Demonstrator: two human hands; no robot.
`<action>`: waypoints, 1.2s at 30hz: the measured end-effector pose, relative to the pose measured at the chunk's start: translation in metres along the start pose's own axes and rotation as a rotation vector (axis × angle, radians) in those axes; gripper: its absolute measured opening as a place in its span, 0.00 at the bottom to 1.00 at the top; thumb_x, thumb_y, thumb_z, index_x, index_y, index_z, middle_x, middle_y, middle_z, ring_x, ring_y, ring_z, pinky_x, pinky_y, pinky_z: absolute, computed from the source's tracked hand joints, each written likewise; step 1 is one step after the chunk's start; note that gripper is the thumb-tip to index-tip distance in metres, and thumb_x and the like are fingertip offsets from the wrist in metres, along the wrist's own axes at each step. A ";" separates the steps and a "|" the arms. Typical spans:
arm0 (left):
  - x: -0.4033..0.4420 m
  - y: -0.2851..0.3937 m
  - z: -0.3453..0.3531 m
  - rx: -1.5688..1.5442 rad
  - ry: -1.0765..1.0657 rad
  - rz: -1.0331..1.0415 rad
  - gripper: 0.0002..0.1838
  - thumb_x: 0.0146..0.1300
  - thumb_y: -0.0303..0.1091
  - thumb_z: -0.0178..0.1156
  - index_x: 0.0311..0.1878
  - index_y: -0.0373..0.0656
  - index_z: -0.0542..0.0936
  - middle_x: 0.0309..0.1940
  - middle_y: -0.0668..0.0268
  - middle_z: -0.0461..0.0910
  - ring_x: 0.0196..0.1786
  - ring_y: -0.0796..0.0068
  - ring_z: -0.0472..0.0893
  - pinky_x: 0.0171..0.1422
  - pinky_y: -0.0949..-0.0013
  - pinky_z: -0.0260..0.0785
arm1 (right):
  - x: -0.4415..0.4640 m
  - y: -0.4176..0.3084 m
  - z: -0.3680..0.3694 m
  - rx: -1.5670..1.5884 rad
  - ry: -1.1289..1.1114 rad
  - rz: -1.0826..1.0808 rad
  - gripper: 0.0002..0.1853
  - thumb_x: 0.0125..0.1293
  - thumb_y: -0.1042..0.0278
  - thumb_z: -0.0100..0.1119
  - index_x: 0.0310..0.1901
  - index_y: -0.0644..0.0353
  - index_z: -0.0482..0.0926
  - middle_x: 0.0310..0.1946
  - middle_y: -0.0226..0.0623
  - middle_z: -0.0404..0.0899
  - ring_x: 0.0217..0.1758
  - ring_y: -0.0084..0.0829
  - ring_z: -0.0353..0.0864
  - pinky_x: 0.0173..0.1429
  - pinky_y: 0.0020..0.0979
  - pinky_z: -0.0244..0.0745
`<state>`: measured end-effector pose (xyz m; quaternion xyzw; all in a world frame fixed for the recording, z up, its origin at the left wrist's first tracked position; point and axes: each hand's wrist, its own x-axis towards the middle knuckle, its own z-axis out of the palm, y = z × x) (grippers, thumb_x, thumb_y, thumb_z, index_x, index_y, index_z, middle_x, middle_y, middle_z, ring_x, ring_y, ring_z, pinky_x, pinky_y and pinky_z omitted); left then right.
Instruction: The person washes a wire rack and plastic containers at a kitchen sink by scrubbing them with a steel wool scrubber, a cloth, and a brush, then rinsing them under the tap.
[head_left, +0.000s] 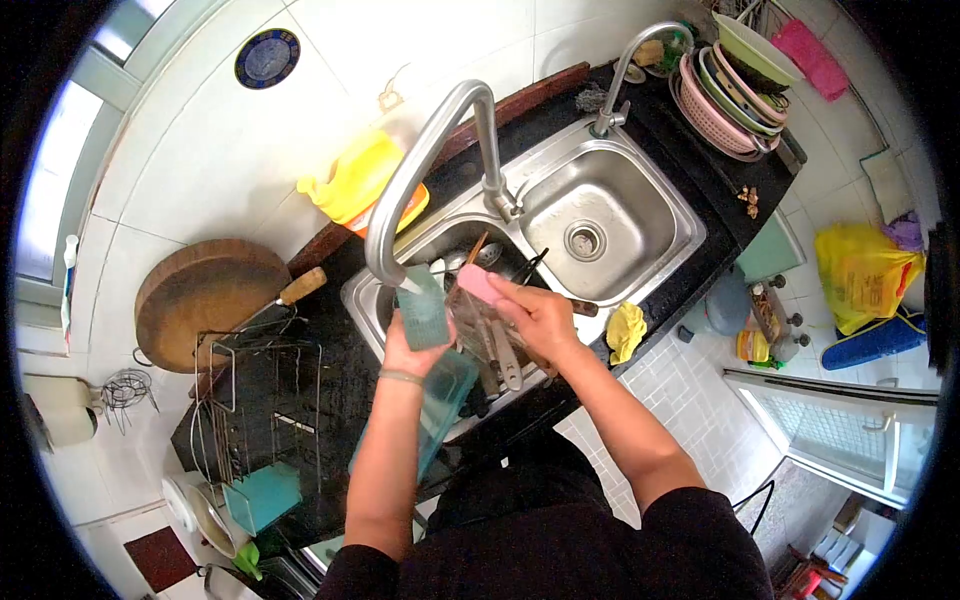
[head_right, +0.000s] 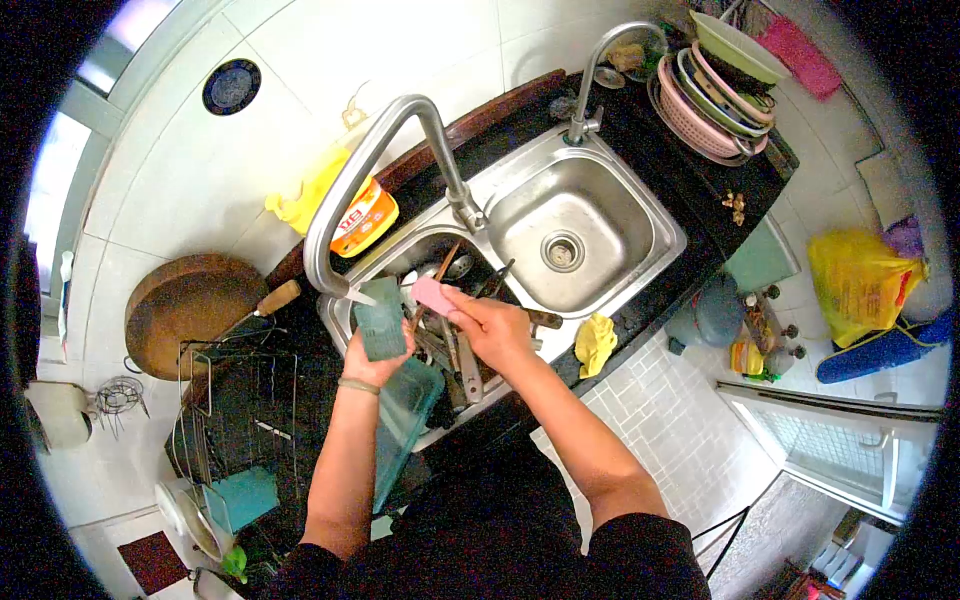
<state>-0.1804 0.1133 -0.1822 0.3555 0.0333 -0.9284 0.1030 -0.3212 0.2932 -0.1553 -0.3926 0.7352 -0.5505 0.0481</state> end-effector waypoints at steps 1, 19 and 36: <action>0.000 0.001 0.003 -0.066 -0.016 -0.036 0.17 0.66 0.47 0.45 0.48 0.47 0.76 0.41 0.58 0.78 0.48 0.62 0.76 0.48 0.52 0.71 | 0.000 -0.005 0.001 -0.022 0.004 -0.036 0.19 0.60 0.61 0.62 0.54 0.45 0.79 0.34 0.39 0.84 0.32 0.39 0.83 0.34 0.35 0.78; -0.006 -0.017 0.015 0.228 0.212 0.059 0.30 0.71 0.58 0.31 0.60 0.46 0.69 0.54 0.56 0.75 0.55 0.52 0.74 0.58 0.42 0.65 | 0.005 -0.019 0.010 -0.152 -0.393 -0.405 0.14 0.58 0.59 0.62 0.47 0.35 0.82 0.20 0.31 0.73 0.25 0.36 0.78 0.27 0.34 0.70; -0.016 -0.011 0.020 0.238 0.245 0.169 0.30 0.72 0.59 0.32 0.64 0.48 0.66 0.61 0.60 0.71 0.62 0.52 0.70 0.60 0.32 0.56 | 0.045 0.019 -0.033 -0.275 -0.172 -0.266 0.14 0.55 0.64 0.64 0.46 0.41 0.84 0.21 0.34 0.77 0.22 0.37 0.76 0.27 0.34 0.71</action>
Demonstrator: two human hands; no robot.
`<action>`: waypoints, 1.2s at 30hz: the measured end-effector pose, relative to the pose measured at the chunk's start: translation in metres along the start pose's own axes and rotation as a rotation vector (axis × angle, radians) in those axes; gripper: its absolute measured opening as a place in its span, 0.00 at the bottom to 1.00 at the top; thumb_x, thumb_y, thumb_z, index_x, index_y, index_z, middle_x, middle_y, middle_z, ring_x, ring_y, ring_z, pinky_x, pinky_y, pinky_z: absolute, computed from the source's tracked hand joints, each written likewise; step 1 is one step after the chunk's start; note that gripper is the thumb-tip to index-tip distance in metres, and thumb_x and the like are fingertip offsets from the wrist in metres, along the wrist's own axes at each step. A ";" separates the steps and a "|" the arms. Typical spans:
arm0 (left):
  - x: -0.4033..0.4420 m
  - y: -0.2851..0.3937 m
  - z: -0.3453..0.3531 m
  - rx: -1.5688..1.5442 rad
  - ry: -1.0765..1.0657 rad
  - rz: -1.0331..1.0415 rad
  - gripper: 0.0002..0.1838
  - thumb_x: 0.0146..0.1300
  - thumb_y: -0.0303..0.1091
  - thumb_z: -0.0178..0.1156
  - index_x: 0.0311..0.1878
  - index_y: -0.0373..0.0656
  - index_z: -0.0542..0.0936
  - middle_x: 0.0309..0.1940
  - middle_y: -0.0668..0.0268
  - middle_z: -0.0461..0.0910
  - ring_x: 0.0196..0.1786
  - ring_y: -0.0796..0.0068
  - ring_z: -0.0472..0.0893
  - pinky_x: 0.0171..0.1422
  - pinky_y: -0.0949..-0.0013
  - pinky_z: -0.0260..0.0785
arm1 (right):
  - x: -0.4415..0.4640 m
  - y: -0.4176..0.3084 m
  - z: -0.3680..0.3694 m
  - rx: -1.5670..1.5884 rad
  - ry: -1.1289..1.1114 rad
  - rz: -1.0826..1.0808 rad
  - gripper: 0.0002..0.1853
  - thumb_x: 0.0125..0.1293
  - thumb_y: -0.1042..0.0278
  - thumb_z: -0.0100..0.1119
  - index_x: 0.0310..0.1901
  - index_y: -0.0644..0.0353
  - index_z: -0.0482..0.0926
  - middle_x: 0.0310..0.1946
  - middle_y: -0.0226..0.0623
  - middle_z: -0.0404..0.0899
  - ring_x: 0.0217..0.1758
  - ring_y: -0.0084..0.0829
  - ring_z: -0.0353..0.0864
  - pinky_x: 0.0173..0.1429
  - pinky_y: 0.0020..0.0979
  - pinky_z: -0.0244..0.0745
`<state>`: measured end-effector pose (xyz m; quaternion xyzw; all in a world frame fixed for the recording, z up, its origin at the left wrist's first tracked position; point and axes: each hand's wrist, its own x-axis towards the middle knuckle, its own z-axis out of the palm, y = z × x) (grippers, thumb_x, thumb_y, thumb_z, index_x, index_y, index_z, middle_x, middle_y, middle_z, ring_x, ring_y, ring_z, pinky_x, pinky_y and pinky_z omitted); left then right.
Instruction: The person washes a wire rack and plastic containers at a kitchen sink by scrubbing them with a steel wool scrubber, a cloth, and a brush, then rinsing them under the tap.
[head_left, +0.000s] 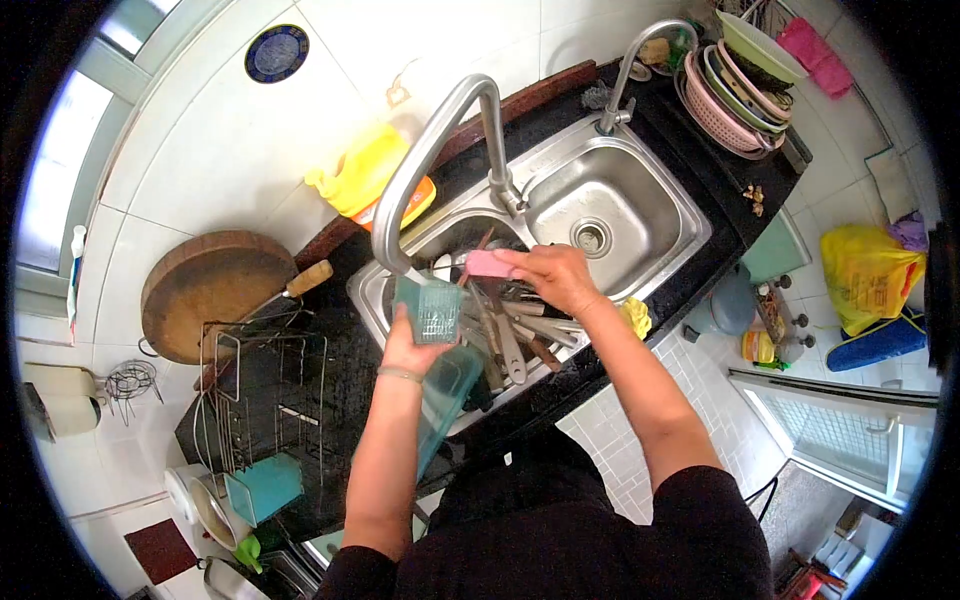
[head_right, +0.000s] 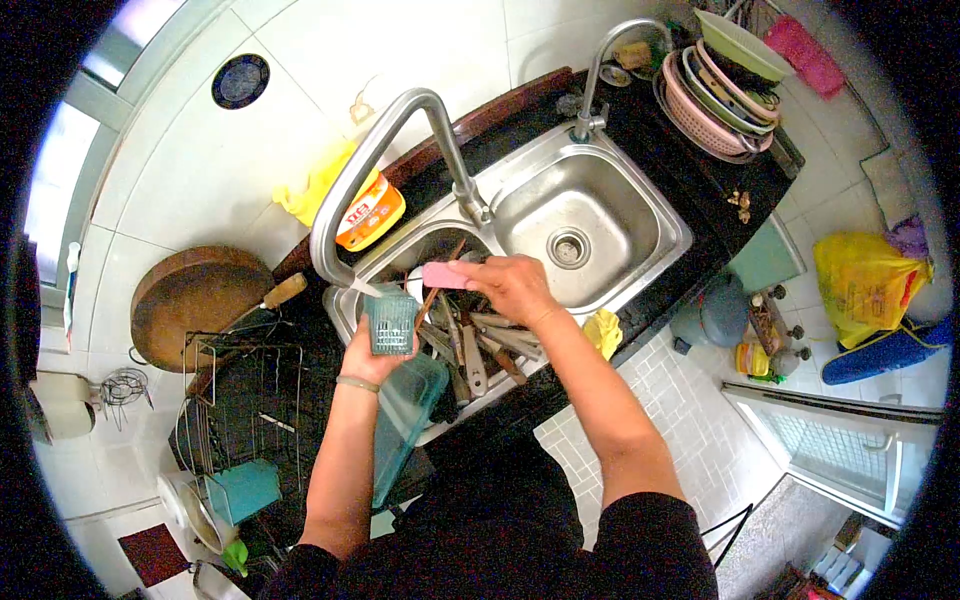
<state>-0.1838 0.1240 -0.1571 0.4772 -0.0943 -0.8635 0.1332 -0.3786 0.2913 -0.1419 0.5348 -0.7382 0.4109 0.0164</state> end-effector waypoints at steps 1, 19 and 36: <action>0.003 0.000 -0.005 0.020 -0.010 0.005 0.29 0.72 0.58 0.32 0.63 0.47 0.66 0.59 0.59 0.72 0.61 0.53 0.70 0.60 0.35 0.58 | -0.005 0.003 0.007 0.015 -0.035 -0.006 0.14 0.55 0.62 0.64 0.45 0.38 0.83 0.22 0.32 0.78 0.24 0.37 0.77 0.28 0.36 0.72; 0.015 0.000 -0.001 -0.185 -0.131 -0.072 0.30 0.73 0.54 0.33 0.65 0.41 0.65 0.59 0.54 0.71 0.63 0.49 0.68 0.67 0.41 0.58 | -0.018 -0.061 0.038 0.275 -0.097 -0.069 0.12 0.55 0.64 0.64 0.42 0.40 0.85 0.21 0.30 0.77 0.24 0.33 0.76 0.30 0.34 0.69; -0.013 0.018 0.024 -0.233 -0.040 0.070 0.28 0.69 0.56 0.46 0.63 0.46 0.67 0.62 0.57 0.67 0.64 0.50 0.65 0.64 0.36 0.58 | -0.048 0.026 0.029 0.069 -0.139 0.043 0.19 0.53 0.60 0.65 0.49 0.32 0.81 0.20 0.28 0.72 0.27 0.32 0.76 0.33 0.35 0.67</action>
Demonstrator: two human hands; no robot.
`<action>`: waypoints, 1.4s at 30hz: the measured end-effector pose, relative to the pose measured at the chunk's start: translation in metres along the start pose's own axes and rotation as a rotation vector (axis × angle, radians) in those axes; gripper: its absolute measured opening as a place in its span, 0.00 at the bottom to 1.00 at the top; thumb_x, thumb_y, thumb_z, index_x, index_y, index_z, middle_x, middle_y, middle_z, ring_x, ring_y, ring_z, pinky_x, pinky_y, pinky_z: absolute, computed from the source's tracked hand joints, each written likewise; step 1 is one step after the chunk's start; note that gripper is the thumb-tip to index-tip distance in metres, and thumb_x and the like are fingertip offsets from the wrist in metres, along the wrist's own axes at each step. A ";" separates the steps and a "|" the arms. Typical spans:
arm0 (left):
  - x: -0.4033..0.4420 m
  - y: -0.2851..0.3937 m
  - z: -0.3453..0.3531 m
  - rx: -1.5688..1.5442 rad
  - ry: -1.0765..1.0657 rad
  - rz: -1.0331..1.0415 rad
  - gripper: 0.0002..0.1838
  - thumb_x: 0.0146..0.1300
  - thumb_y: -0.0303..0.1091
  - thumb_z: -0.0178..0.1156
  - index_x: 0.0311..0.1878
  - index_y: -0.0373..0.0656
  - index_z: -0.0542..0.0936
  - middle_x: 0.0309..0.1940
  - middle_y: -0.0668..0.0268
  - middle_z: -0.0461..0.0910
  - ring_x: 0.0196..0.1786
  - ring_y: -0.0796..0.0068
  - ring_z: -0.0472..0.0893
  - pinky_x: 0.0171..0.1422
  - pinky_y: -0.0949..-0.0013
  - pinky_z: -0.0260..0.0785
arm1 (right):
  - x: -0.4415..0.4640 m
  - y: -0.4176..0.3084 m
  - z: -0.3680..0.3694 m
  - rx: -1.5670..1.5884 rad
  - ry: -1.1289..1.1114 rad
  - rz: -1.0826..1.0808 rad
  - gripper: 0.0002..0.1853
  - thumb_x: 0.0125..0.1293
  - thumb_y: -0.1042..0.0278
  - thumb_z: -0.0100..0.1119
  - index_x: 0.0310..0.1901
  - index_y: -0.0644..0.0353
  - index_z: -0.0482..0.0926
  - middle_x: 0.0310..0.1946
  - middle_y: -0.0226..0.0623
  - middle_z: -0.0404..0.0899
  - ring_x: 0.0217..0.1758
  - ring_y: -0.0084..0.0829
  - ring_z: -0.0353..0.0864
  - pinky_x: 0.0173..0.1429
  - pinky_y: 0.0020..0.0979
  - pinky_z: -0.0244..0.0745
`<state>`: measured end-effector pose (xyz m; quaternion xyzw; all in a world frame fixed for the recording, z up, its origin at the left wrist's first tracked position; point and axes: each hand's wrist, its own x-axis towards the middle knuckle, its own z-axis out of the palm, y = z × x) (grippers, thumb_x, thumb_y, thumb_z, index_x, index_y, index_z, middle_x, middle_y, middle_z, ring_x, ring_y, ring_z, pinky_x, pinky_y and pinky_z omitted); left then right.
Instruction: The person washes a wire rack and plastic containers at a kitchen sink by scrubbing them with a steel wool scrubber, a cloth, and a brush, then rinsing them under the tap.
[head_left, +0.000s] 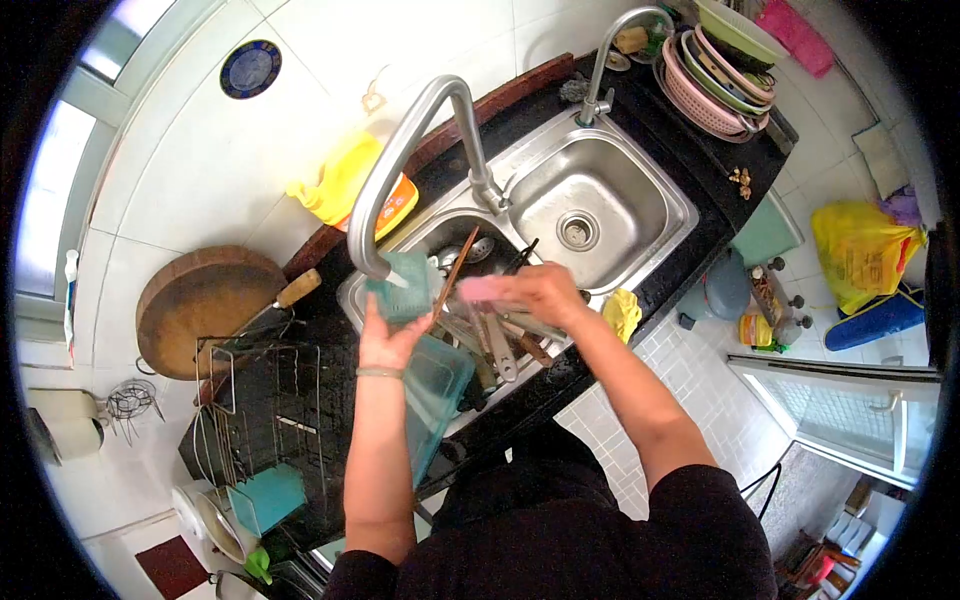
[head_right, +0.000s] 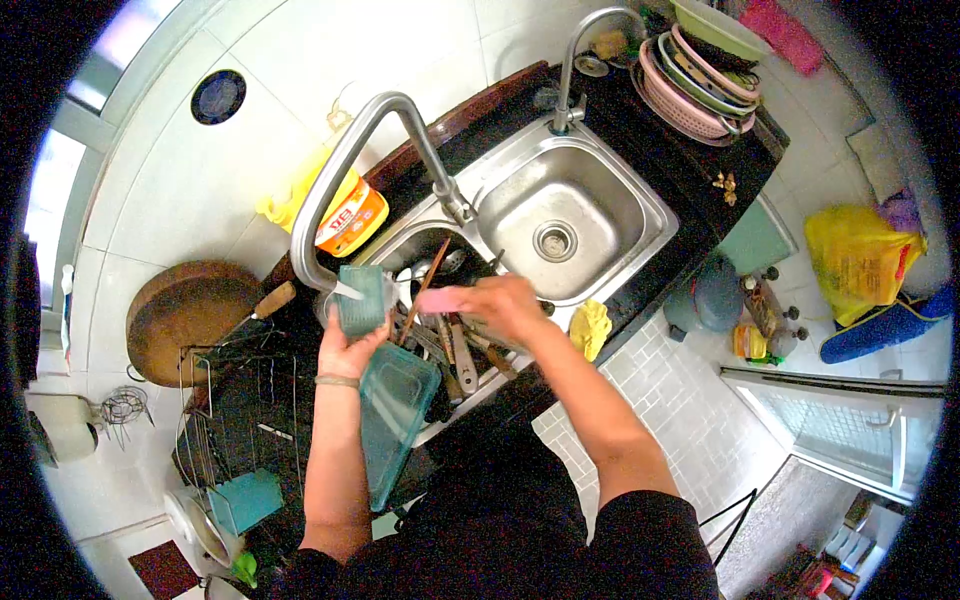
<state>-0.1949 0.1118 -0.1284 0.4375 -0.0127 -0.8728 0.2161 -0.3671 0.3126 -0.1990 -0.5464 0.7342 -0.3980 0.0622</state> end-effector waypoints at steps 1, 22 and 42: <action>-0.001 0.000 0.002 -0.008 0.045 0.037 0.28 0.69 0.56 0.46 0.63 0.46 0.67 0.62 0.59 0.67 0.65 0.50 0.64 0.65 0.35 0.57 | 0.002 -0.004 -0.004 0.000 -0.008 -0.006 0.19 0.53 0.60 0.65 0.49 0.32 0.81 0.20 0.28 0.72 0.27 0.32 0.76 0.33 0.35 0.67; 0.007 -0.021 -0.040 0.082 -0.020 -0.109 0.25 0.66 0.53 0.52 0.57 0.45 0.73 0.54 0.57 0.74 0.56 0.54 0.73 0.60 0.47 0.65 | -0.003 -0.070 0.004 0.436 0.084 0.108 0.18 0.60 0.68 0.62 0.53 0.55 0.80 0.47 0.38 0.82 0.48 0.33 0.82 0.53 0.31 0.76; -0.003 -0.030 -0.075 0.769 -0.250 0.124 0.33 0.66 0.63 0.44 0.61 0.44 0.68 0.54 0.62 0.76 0.55 0.65 0.76 0.59 0.60 0.71 | -0.001 -0.119 0.024 0.534 0.015 0.233 0.31 0.57 0.54 0.66 0.63 0.45 0.69 0.45 0.38 0.80 0.31 0.27 0.78 0.32 0.31 0.72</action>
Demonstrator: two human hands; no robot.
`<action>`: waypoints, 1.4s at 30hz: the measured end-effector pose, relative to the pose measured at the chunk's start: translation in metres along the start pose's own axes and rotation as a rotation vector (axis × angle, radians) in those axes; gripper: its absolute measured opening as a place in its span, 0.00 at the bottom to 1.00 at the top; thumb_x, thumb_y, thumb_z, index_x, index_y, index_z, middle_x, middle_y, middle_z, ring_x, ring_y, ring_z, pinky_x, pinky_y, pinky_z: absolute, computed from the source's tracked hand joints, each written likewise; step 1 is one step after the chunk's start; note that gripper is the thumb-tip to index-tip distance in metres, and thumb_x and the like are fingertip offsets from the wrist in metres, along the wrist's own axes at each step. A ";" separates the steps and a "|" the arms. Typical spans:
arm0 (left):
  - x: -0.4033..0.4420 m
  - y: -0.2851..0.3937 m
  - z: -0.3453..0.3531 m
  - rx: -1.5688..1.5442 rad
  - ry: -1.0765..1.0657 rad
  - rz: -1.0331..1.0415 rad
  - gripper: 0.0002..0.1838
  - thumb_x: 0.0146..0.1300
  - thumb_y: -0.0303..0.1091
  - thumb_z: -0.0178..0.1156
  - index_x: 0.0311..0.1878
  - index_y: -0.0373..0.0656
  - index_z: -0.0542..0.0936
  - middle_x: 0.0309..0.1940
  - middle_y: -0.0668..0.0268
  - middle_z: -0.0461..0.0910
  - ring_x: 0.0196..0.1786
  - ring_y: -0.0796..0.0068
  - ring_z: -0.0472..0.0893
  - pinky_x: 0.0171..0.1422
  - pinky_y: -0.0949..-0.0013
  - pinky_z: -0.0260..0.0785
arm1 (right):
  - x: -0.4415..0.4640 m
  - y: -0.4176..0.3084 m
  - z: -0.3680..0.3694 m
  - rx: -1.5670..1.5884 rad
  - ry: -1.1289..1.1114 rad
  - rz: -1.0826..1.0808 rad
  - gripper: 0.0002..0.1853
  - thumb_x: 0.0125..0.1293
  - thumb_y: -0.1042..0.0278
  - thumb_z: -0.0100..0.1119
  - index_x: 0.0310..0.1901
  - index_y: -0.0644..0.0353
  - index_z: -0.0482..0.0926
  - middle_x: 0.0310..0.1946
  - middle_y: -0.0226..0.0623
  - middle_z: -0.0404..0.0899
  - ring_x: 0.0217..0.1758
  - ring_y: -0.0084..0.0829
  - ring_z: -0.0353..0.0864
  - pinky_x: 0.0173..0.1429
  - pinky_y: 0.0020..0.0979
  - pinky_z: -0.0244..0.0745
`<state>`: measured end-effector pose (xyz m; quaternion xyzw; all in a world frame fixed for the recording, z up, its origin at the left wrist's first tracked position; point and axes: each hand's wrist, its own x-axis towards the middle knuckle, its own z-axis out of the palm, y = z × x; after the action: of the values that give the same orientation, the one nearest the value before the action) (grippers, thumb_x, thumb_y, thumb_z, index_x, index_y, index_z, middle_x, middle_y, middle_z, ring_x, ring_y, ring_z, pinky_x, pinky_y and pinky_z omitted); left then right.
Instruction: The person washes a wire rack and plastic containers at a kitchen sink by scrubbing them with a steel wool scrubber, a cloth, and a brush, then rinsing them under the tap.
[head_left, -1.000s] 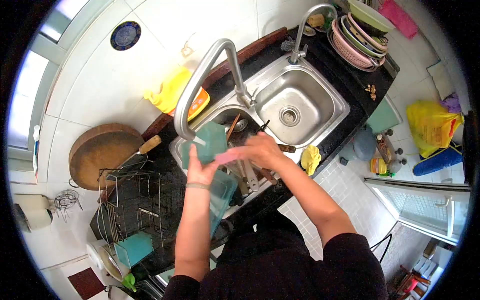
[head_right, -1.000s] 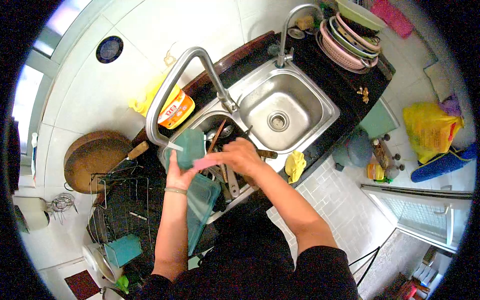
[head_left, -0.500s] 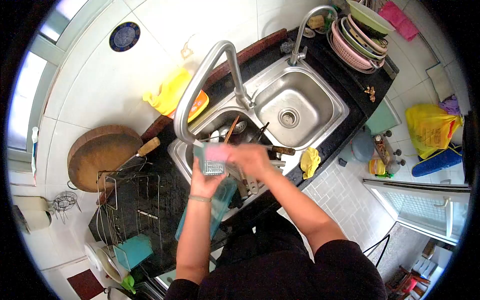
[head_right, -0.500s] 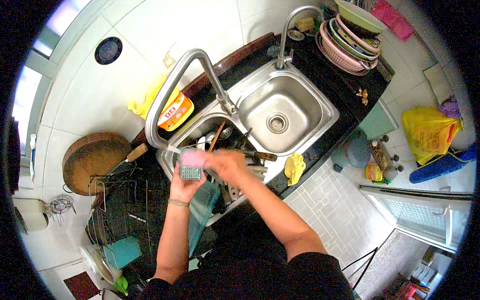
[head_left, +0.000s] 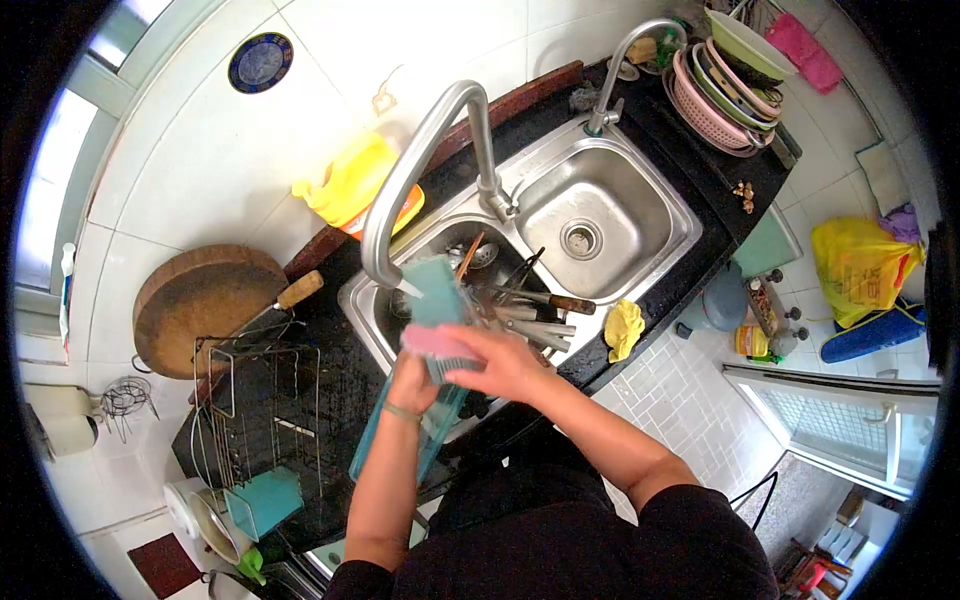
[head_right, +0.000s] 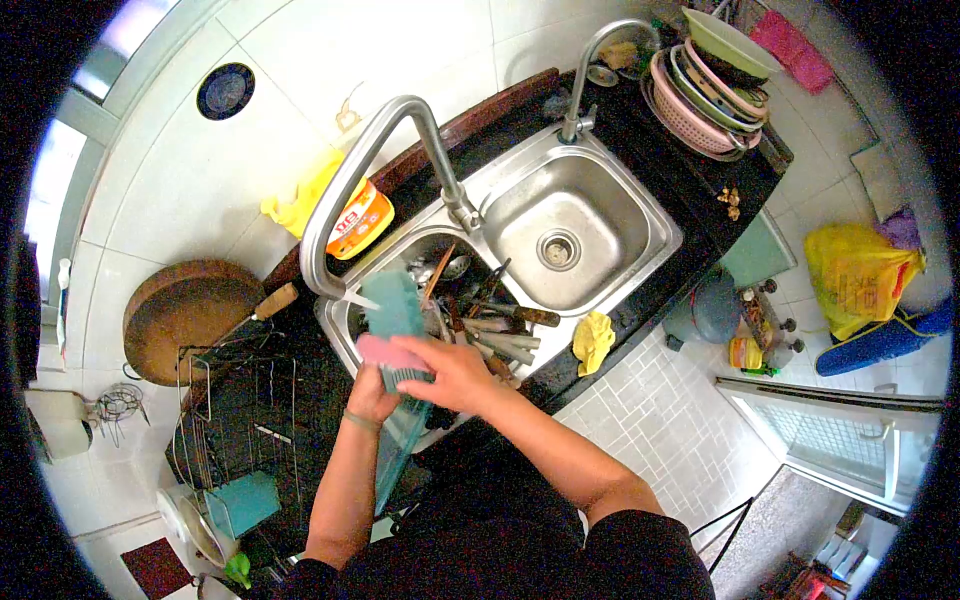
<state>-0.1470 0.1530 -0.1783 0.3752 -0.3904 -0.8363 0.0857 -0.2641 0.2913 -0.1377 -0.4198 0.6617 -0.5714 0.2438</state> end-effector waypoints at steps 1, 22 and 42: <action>-0.013 0.017 0.010 -0.155 -0.226 -0.001 0.33 0.67 0.63 0.44 0.60 0.43 0.70 0.53 0.61 0.76 0.54 0.64 0.77 0.58 0.58 0.71 | -0.004 -0.002 0.000 -0.174 -0.063 -0.098 0.32 0.55 0.54 0.67 0.63 0.44 0.69 0.43 0.39 0.80 0.32 0.32 0.79 0.32 0.33 0.73; -0.026 0.017 0.018 -0.389 -0.105 -0.106 0.30 0.67 0.57 0.49 0.61 0.43 0.70 0.55 0.61 0.75 0.55 0.63 0.75 0.61 0.57 0.67 | 0.056 0.043 -0.045 -0.354 0.323 0.082 0.17 0.63 0.56 0.59 0.54 0.43 0.79 0.41 0.38 0.83 0.40 0.39 0.83 0.41 0.35 0.77; -0.003 0.046 0.023 -0.579 -0.120 0.013 0.28 0.65 0.58 0.50 0.60 0.47 0.72 0.54 0.63 0.76 0.55 0.62 0.75 0.62 0.57 0.65 | 0.014 0.005 -0.011 -0.002 -0.110 -0.002 0.18 0.61 0.59 0.61 0.54 0.38 0.79 0.41 0.38 0.83 0.40 0.38 0.84 0.45 0.31 0.77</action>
<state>-0.1681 0.1366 -0.1343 0.2824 -0.1421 -0.9331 0.1713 -0.2820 0.2857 -0.1374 -0.4515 0.6476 -0.5470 0.2786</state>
